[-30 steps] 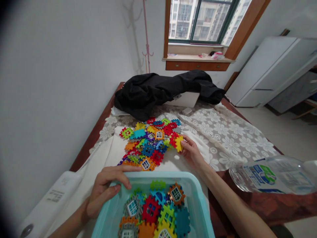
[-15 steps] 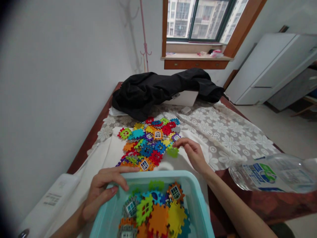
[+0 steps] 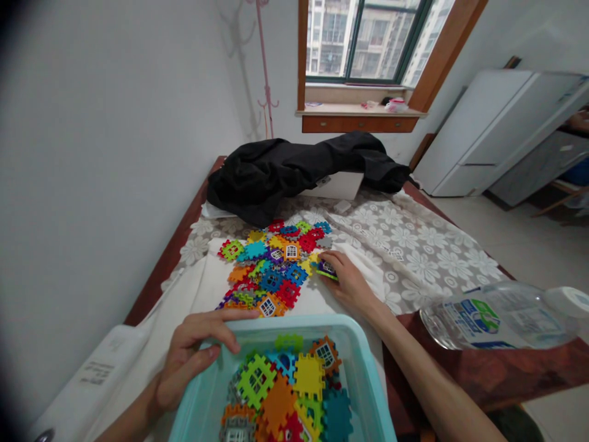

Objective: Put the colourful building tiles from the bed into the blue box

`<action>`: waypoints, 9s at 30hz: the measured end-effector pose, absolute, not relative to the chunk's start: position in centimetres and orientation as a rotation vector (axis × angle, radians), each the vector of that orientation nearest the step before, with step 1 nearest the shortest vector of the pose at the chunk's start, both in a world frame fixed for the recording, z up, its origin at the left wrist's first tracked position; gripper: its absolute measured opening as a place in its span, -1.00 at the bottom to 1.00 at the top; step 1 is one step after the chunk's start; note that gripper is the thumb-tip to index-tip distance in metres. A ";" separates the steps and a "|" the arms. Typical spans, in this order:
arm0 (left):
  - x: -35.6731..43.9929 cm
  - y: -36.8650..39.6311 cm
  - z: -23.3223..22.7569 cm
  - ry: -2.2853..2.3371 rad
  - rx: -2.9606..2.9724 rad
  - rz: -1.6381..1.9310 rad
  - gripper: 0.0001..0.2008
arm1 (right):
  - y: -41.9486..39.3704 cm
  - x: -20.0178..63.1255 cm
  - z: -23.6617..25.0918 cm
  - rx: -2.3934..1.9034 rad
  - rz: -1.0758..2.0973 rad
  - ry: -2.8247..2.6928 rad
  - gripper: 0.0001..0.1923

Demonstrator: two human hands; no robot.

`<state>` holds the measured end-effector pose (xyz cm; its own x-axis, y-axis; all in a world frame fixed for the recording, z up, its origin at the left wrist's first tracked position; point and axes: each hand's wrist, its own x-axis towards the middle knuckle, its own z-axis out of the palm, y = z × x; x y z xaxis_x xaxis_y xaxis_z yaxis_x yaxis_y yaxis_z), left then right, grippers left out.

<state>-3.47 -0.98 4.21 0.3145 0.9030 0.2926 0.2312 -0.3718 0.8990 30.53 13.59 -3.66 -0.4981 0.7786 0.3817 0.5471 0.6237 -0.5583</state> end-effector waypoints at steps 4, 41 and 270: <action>-3.5 -1.0 4.2 1.036 1.809 1.082 -0.74 | 13.6 30.9 -4.0 -1.090 0.517 -2.214 -0.44; -3.9 -1.2 4.2 1.101 1.862 0.994 -0.74 | 8.5 30.2 5.0 -0.335 1.785 -1.938 -0.48; -7.1 1.5 4.7 0.525 0.817 0.018 -0.60 | 9.9 18.0 3.5 -0.370 1.063 -2.621 -0.17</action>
<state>-7.09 1.50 4.72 0.8726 0.2135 -0.4394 0.1828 0.6914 0.6990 18.00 9.90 3.48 -0.9256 0.3395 0.1675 0.1268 0.6951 -0.7077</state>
